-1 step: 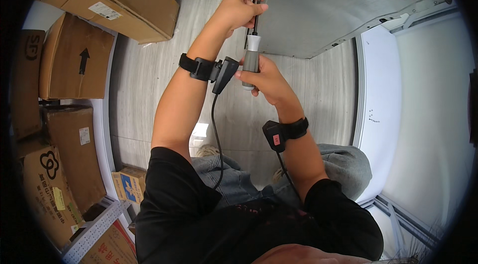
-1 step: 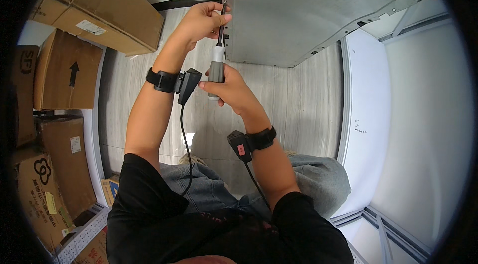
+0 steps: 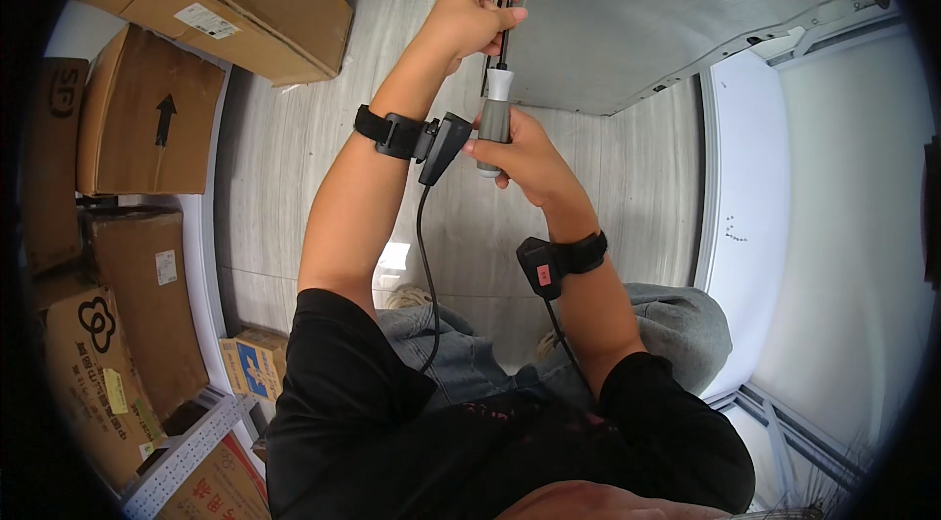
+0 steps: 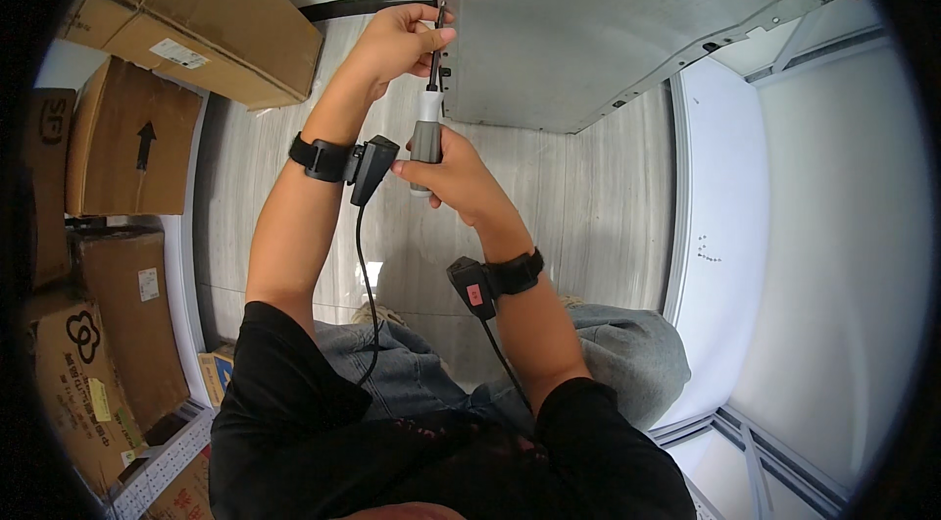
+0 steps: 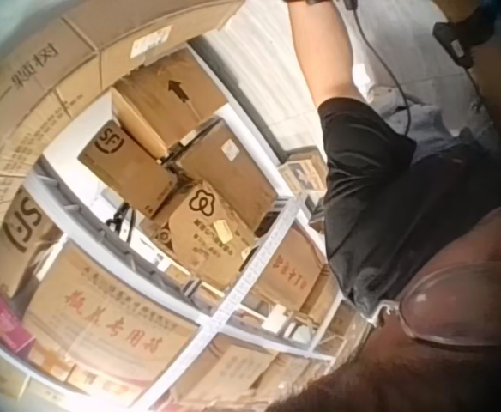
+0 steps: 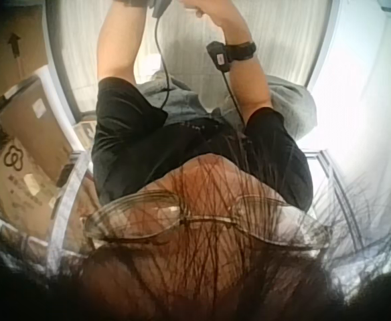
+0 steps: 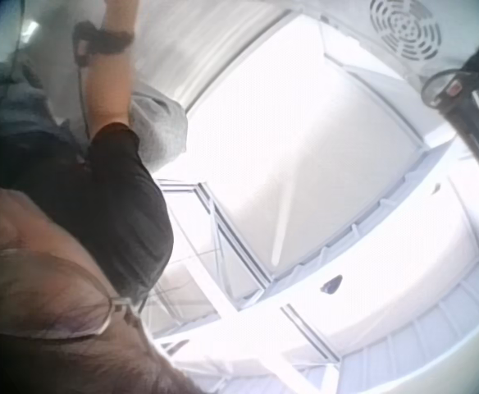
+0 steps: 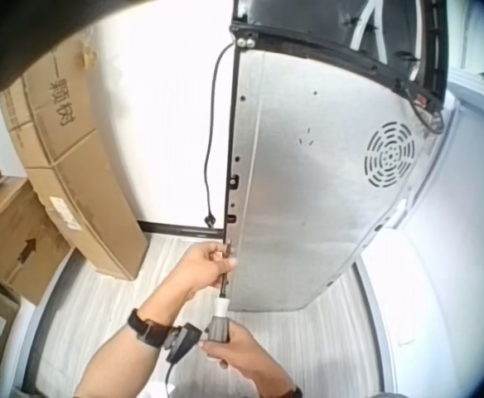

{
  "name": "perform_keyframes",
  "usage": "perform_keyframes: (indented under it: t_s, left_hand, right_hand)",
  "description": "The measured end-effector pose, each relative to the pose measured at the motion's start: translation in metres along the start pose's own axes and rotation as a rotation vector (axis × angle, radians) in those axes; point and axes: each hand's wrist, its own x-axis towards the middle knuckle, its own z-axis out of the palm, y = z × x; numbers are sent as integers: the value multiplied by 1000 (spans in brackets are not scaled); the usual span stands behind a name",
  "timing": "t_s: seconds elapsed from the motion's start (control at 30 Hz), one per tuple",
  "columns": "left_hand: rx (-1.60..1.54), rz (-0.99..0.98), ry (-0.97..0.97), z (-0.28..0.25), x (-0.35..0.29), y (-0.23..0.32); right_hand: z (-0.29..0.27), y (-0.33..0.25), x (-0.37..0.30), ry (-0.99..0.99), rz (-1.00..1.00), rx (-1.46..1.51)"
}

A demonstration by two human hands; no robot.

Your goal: The person uses a screwdriver to tighten screws on a white metal panel mounted on a wall. They repeatedly insert and turn the screwdriver at several screw locations along the panel's edge.

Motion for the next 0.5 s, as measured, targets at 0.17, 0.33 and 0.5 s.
perform_keyframes:
  t_s: [0.17, 0.33, 0.5]
  left_hand:
    - [-80, -30, 11, 0, 0, 0]
    - [-154, -45, 8, 1, 1, 0]
    - [-13, -10, 35, 1, 0, 2]
  right_hand:
    - [-4, -6, -11, -93, -75, 259]
    - [-16, 11, 0, -33, -192, 111]
    - [-6, 4, -1, 41, -60, 77]
